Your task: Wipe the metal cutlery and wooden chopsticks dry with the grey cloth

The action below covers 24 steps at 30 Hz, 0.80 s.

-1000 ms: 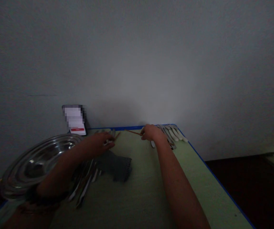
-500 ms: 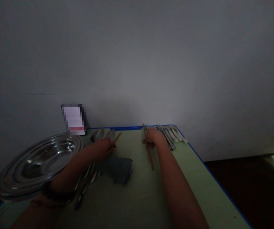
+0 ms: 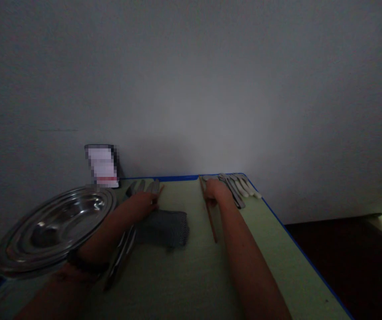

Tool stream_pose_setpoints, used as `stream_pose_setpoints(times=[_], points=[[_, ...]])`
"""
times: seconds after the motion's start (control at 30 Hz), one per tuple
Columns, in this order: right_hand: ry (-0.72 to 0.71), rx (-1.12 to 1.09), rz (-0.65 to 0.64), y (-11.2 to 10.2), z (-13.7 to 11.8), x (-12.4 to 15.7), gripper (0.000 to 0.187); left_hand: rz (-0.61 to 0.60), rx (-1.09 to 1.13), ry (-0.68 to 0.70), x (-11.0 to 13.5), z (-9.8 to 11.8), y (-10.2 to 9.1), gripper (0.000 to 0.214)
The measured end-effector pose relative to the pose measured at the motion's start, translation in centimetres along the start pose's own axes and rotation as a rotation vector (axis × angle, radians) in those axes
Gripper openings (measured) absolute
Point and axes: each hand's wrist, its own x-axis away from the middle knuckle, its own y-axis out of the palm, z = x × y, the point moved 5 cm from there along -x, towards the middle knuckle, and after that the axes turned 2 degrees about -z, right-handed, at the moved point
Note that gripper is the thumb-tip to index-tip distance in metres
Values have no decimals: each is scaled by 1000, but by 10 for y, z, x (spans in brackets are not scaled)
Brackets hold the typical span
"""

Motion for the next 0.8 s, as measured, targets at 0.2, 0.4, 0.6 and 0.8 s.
stream_pose_setpoints(times=[0.2,0.4,0.6,0.8], points=[[21,28,21,-4,6,2,15,-68,-62,-57,0,-4,4,31],[-24,81,15,-5,1,3,12,-82,-82,-74,3,-3,6,36],[-255,43,-77,1,-30,9,28,-125,-59,-81,6,0,6,35],[-553,65,-173,10,-64,26,55,-152,16,-27,5,-2,-9,30]])
